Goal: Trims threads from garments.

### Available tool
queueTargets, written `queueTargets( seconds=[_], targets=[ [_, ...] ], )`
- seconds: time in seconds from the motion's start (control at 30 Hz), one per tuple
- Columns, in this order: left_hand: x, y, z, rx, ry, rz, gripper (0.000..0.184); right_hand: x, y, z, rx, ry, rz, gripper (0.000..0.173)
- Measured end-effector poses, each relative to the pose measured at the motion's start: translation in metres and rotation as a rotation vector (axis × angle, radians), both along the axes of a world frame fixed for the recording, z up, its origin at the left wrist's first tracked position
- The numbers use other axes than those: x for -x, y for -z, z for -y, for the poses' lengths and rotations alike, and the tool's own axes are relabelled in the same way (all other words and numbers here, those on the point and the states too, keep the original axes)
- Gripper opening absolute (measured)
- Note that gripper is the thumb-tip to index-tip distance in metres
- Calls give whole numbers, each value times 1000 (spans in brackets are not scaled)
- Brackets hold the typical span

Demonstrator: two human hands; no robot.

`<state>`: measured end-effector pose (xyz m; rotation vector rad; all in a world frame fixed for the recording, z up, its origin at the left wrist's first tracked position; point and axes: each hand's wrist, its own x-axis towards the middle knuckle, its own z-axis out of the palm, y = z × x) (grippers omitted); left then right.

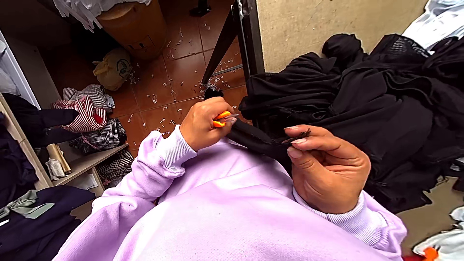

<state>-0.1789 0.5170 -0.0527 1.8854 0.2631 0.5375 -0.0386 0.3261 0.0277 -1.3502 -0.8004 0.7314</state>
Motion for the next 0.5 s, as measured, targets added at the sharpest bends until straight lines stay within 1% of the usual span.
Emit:
queueTargets(
  seconds=[0.07, 0.13, 0.2, 0.23, 0.3, 0.33, 0.37, 0.43, 0.47, 0.5],
  targets=[
    [2, -1, -2, 33, -37, -1, 15, 0, 0, 1, 3, 16, 9, 19],
    [1, -7, 1, 90, 65, 42, 19, 0, 0, 0, -2, 19, 8, 19],
    [-3, -13, 9, 108, 174, 76, 31, 1, 0, 0, -1, 13, 6, 21],
    [-7, -15, 13, 99, 204, 79, 31, 1, 0, -1, -3, 11, 4, 21],
    [-13, -14, 19, 73, 227, 82, 17, 1, 0, -1, 2, 7, 8, 21],
    [-14, -12, 18, 82, 233, 92, 13, 1, 0, 0, 5, 6, 13, 21],
    [-14, -9, 15, 122, 237, 105, 13, 1, 1, 1, 7, 8, 18, 21],
    [-9, -4, 6, 278, 214, 111, 17, -1, 1, 3, 13, 23, 21, 20],
    [-5, 0, 1, 351, 184, 99, 18, -2, 1, 3, 12, 31, 14, 21],
    [0, 4, -4, 376, 141, 74, 17, -2, 2, 4, 9, 39, 8, 22]
  ],
)
